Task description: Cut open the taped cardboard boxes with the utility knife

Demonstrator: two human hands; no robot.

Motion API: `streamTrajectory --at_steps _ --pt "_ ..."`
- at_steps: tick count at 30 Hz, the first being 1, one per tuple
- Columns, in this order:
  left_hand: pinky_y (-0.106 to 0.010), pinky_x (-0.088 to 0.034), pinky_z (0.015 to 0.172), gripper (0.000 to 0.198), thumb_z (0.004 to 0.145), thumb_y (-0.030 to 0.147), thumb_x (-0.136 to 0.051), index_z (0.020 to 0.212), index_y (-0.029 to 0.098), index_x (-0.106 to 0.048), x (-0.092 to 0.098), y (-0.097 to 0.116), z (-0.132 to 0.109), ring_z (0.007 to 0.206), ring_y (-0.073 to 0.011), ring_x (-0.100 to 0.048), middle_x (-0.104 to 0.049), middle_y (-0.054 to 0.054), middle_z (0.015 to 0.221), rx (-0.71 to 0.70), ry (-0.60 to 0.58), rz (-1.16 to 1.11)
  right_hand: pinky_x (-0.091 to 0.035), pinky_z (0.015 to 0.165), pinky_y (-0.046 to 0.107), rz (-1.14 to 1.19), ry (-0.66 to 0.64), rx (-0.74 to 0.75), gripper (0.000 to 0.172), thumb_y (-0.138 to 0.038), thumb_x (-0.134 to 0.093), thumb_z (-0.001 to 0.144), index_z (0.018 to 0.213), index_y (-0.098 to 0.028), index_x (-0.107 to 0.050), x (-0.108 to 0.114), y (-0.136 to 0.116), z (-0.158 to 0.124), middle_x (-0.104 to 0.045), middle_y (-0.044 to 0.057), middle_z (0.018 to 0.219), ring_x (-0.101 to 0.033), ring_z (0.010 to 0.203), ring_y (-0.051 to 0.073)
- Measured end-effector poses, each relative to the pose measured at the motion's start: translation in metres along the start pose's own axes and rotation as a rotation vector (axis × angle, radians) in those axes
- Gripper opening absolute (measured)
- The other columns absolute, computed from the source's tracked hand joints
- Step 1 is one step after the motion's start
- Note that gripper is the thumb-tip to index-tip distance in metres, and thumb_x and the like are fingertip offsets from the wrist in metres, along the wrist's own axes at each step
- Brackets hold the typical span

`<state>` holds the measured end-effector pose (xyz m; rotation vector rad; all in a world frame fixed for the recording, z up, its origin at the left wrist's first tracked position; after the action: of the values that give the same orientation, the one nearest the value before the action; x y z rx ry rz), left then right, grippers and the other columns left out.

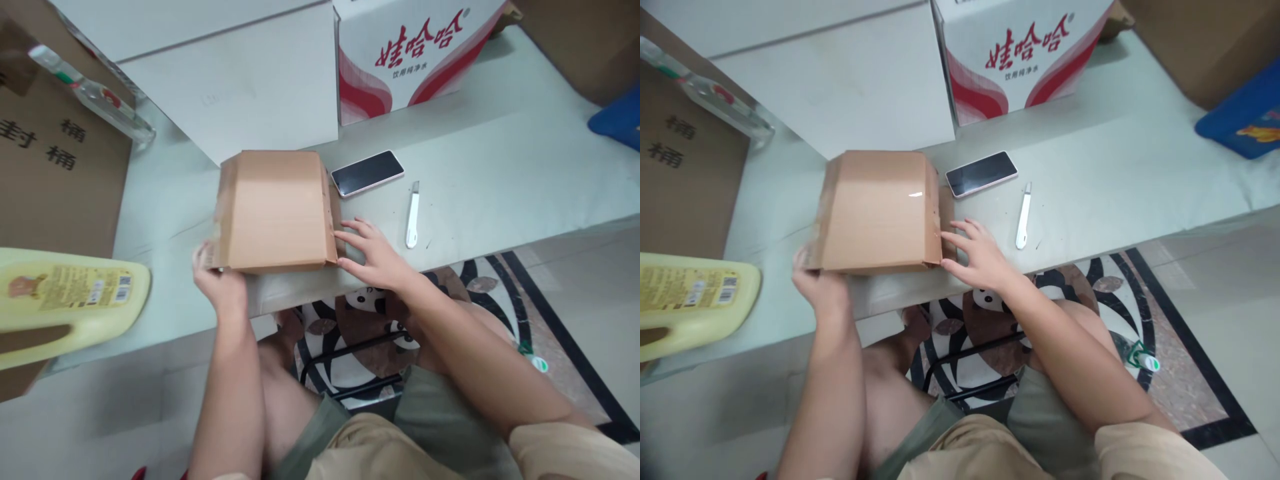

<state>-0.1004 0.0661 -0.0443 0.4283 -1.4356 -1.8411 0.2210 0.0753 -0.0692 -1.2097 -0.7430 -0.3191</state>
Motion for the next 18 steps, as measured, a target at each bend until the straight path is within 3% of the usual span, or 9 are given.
streamTrajectory --at_steps 3,5,9,12,16,18 --pt "-0.044 -0.052 0.113 0.035 0.085 0.05 -0.063 0.106 0.022 -0.071 -0.012 -0.009 -0.004 0.121 -0.0264 -0.068 -0.072 -0.009 0.121 0.108 -0.037 -0.188 -0.032 0.127 0.066 0.133 0.002 0.098 0.072 -0.054 -0.059 0.093 0.158 -0.025 -0.045 0.003 -0.014 0.003 -0.052 0.014 0.16 -0.038 0.156 0.037" --pt "-0.04 -0.05 0.116 0.044 0.085 0.06 -0.062 0.109 0.025 -0.071 -0.021 -0.011 -0.008 0.13 -0.026 -0.065 -0.073 -0.008 0.127 0.152 -0.095 -0.332 -0.032 0.127 0.063 0.207 0.011 0.135 0.077 -0.054 -0.06 0.092 0.16 -0.024 -0.039 0.006 -0.022 0.006 -0.049 0.014 0.163 -0.039 0.156 0.036" --pt "-0.04 -0.048 0.118 0.052 0.073 0.068 -0.072 0.101 0.024 -0.073 -0.029 -0.012 -0.015 0.135 -0.0303 -0.062 -0.076 -0.008 0.121 0.149 -0.189 -0.457 -0.042 0.12 0.058 0.343 0.034 0.098 0.075 -0.051 -0.069 0.085 0.15 -0.02 -0.047 0.007 -0.025 0.009 -0.055 0.019 0.156 -0.051 0.145 0.037" --pt "-0.042 -0.05 0.116 0.055 0.068 0.068 -0.076 0.1 0.023 -0.074 -0.027 -0.016 -0.017 0.132 -0.0321 -0.064 -0.077 -0.009 0.117 0.173 -0.173 -0.476 -0.052 0.11 0.053 0.444 0.026 0.053 0.068 -0.05 -0.071 0.083 0.141 -0.018 -0.053 0.003 -0.023 0.009 -0.065 0.018 0.142 -0.061 0.134 0.036" --pt "-0.042 -0.051 0.115 0.054 0.073 0.067 -0.074 0.106 0.023 -0.074 -0.027 -0.019 -0.016 0.132 -0.0307 -0.064 -0.076 -0.009 0.124 0.182 -0.162 -0.47 -0.056 0.103 0.049 0.462 0.037 0.046 0.061 -0.049 -0.073 0.078 0.129 -0.018 -0.06 -0.003 -0.026 0.008 -0.067 0.017 0.134 -0.064 0.125 0.034" --pt "-0.04 -0.053 0.112 0.051 0.079 0.064 -0.07 0.11 0.024 -0.072 -0.034 -0.016 -0.016 0.13 -0.0283 -0.065 -0.075 -0.009 0.128 0.162 -0.246 -0.4 -0.058 0.094 0.046 0.484 0.046 0.011 0.046 -0.048 -0.072 0.078 0.114 -0.02 -0.064 -0.004 -0.027 0.007 -0.072 0.014 0.119 -0.068 0.112 0.031"
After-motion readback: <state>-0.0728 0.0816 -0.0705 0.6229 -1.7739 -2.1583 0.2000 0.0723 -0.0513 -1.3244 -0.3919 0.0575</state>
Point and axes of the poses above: each hand's wrist, its own z-axis towards the middle knuckle, its own x-axis out of the back of the hand, y = z × x, the point moved 8 cm from there along z, towards the middle knuckle
